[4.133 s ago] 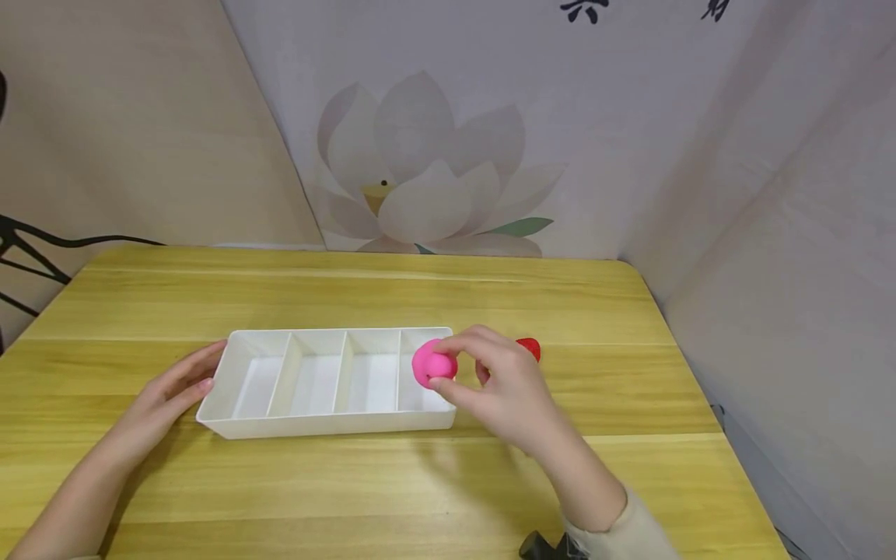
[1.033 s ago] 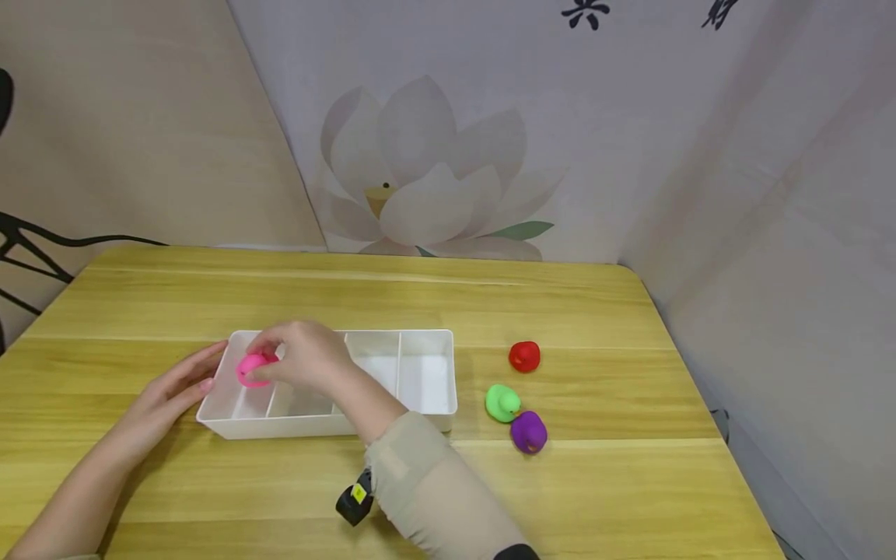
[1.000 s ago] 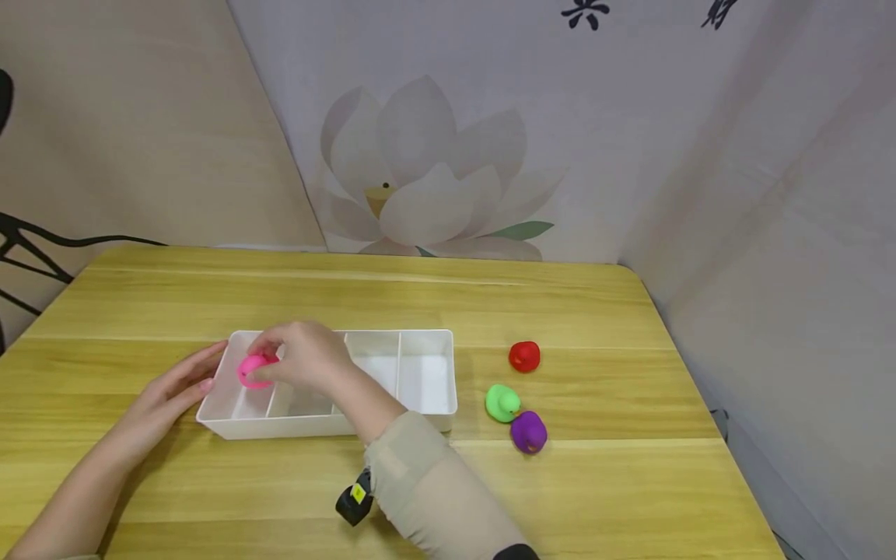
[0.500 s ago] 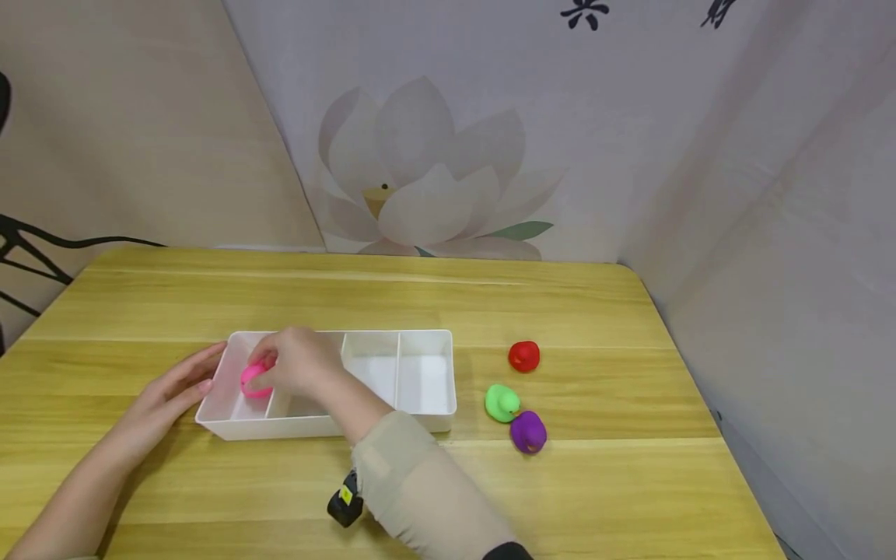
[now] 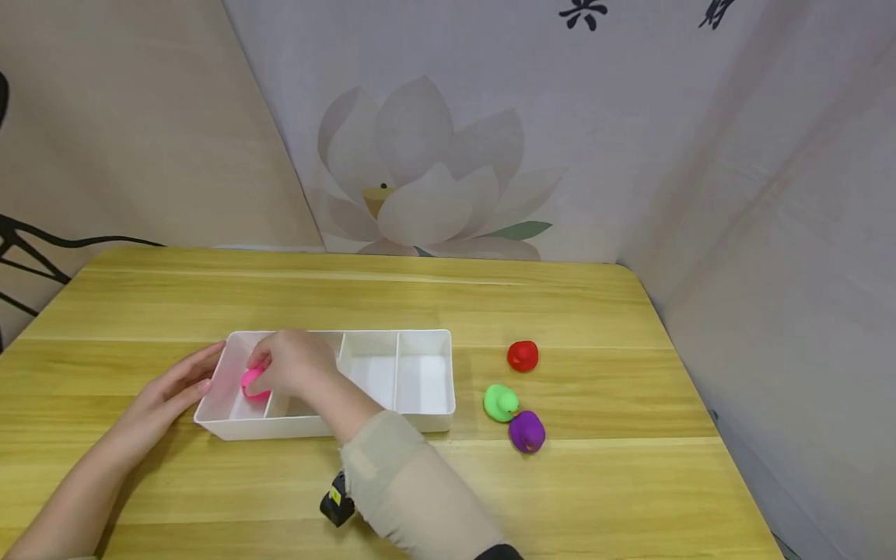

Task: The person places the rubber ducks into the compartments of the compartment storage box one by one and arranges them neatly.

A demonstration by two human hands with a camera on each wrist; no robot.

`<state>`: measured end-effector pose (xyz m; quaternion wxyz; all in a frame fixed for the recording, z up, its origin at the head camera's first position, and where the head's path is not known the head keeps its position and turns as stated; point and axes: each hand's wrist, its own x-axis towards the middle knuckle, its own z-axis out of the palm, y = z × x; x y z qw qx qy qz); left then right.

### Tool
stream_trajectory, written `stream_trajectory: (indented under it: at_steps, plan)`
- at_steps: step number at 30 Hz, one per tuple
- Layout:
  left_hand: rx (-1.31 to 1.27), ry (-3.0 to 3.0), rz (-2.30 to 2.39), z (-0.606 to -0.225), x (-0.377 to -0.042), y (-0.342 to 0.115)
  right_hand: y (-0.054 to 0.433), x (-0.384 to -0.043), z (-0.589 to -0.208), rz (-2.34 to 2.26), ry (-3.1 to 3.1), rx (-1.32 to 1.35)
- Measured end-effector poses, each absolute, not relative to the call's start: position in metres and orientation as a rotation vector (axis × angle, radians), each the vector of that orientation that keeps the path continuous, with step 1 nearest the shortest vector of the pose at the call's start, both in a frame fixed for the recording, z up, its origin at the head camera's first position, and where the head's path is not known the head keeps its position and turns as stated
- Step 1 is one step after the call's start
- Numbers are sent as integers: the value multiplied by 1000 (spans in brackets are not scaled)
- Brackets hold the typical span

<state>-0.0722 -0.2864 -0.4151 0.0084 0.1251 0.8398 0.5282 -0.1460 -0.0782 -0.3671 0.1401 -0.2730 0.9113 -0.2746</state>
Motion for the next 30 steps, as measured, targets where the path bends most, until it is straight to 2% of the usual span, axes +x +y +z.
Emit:
stream_trajectory:
  at_steps: [30]
  plan:
    - [410,2625,1646,-414,-73,-288,-84,-148,-364,-687,2630,-759]
